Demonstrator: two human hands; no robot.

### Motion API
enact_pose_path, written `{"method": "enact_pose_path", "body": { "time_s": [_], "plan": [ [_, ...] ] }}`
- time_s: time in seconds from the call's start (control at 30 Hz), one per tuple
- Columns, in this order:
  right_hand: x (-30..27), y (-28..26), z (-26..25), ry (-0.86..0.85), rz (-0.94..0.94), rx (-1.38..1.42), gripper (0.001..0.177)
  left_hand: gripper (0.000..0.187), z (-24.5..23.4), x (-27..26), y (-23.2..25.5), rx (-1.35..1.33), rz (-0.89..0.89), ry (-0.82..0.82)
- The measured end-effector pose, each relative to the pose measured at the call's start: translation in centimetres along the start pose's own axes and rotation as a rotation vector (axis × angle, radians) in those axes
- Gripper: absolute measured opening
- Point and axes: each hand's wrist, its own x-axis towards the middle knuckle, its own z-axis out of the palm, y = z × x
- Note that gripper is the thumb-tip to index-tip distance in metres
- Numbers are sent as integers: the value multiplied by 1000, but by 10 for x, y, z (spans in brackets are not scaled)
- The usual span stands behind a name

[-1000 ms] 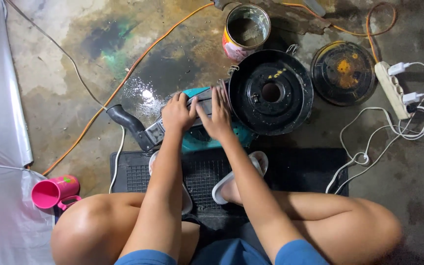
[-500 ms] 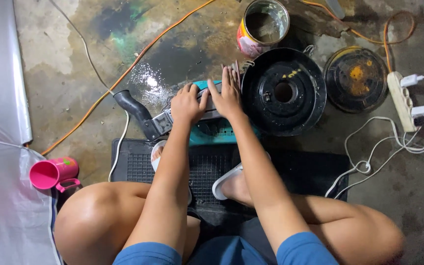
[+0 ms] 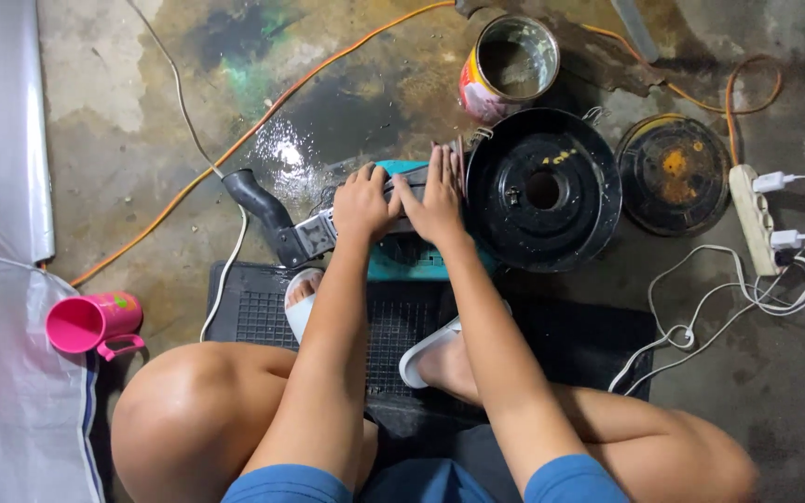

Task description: Manually cleaning motorcycle components on the floor using water and scrubbing motions.

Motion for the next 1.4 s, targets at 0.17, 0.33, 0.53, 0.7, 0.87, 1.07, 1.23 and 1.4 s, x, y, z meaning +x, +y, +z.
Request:
{"method": "enact_pose_path", "body": {
  "time_s": [0.17, 0.33, 0.53, 0.7, 0.87, 1.07, 1.23, 1.4],
  "plan": [
    [12, 12, 12, 95, -59, -49, 94, 45, -8, 3, 2, -23, -3, -31],
    [-49, 5, 9, 359, -268, -122, 93, 39, -4, 6, -4, -72, -27, -228],
    [-47, -15, -1, 219, -50, -101, 100, 38, -22, 6, 5, -52, -48, -305],
    [11, -23, 5, 76, 182, -13, 120, 44, -12, 1, 4, -36, -32, -197],
    [15, -26, -2, 116, 122, -47, 116, 45, -12, 5, 5, -46, -46, -209],
    [-49, -42, -16, 111, 74, -56, 111, 46, -5, 6, -1, -51, -55, -245],
    [-34, -33, -4, 121, 76, -53, 109, 46, -7, 2, 0, -36, -63, -292],
    [26, -6, 14, 141, 47, -55, 114, 53, 1, 5, -5, -22, -50, -259]
  ]
}}
